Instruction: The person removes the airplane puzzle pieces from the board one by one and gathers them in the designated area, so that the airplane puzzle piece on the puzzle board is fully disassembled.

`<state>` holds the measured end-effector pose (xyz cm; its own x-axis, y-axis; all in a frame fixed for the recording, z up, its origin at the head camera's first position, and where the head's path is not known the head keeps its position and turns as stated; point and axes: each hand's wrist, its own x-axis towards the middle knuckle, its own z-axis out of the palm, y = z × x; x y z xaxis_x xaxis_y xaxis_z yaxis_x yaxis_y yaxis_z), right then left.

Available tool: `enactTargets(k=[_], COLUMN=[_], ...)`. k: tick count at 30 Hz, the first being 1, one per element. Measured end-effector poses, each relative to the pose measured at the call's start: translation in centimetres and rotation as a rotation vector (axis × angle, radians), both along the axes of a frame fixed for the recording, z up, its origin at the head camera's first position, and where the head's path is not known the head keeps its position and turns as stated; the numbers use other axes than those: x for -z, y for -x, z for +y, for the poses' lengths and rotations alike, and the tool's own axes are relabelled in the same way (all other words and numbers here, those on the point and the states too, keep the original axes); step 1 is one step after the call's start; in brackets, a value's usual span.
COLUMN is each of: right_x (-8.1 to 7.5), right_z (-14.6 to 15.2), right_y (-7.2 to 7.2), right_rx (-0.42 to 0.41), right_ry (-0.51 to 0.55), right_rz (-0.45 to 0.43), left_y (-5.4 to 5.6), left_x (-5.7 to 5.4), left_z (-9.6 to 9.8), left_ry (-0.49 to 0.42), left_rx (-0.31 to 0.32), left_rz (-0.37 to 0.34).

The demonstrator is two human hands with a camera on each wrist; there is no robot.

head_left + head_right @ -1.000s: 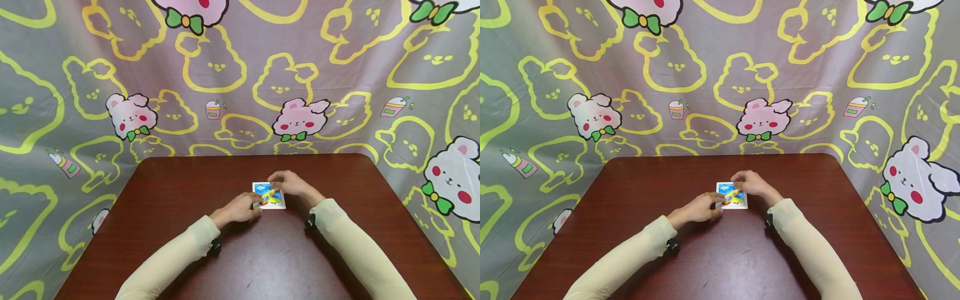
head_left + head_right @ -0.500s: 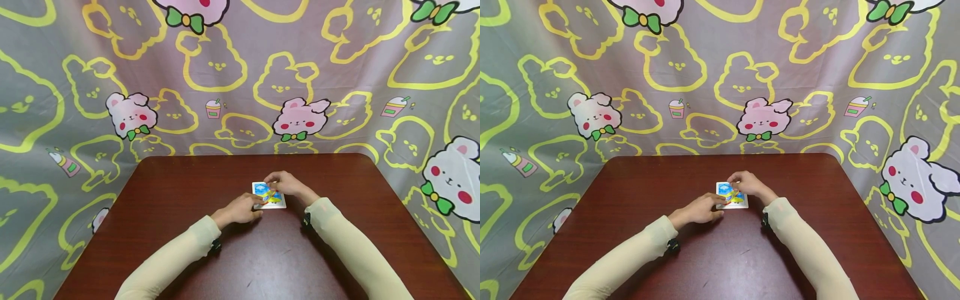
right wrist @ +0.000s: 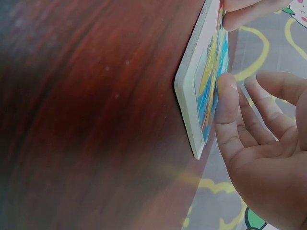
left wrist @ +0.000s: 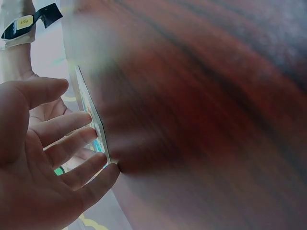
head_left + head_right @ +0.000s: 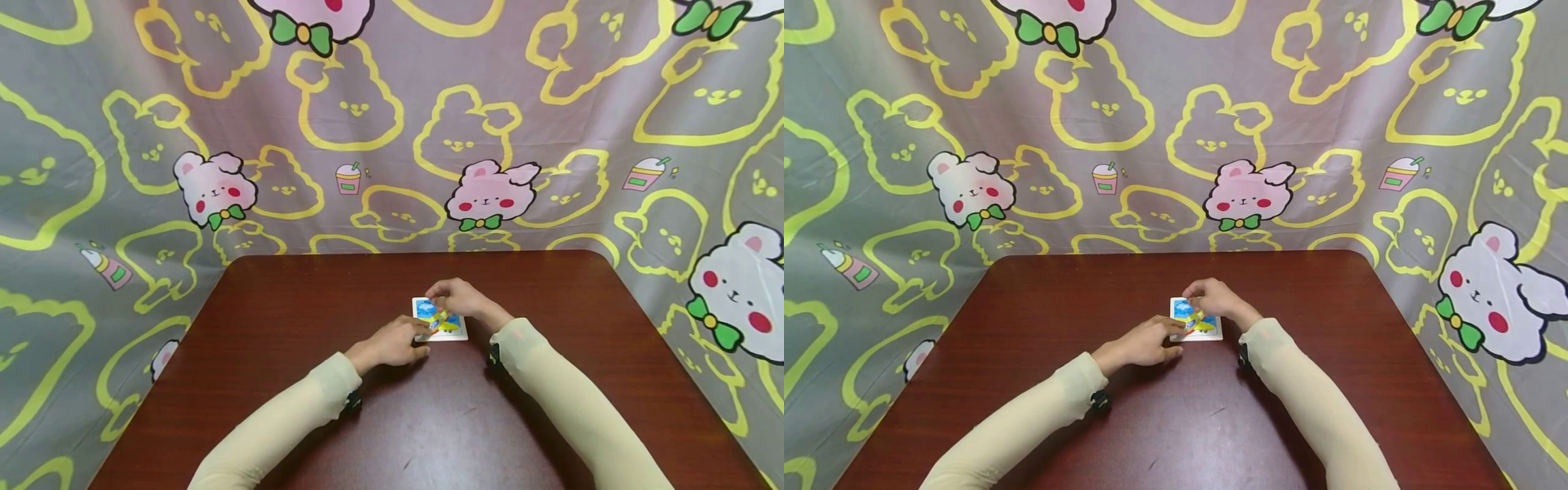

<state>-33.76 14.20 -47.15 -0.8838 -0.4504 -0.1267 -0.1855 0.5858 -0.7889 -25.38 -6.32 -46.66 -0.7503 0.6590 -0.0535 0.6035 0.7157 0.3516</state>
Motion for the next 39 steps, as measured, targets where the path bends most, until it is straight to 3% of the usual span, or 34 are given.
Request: enactTargets(k=[12, 39], right_x=[0.6, 0.6], right_z=[-0.6, -1.4], right_y=[0.3, 0.6], right_rx=[-0.004, -0.030], right_ry=[-0.010, -0.022], right_rz=[0.002, 0.056], left_y=[-0.1, 0.4], left_x=[-0.1, 0.5], left_z=[0.0, 0.4], left_ry=[0.024, 0.052], left_rx=[-0.019, 0.016], left_rz=[-0.018, 0.055])
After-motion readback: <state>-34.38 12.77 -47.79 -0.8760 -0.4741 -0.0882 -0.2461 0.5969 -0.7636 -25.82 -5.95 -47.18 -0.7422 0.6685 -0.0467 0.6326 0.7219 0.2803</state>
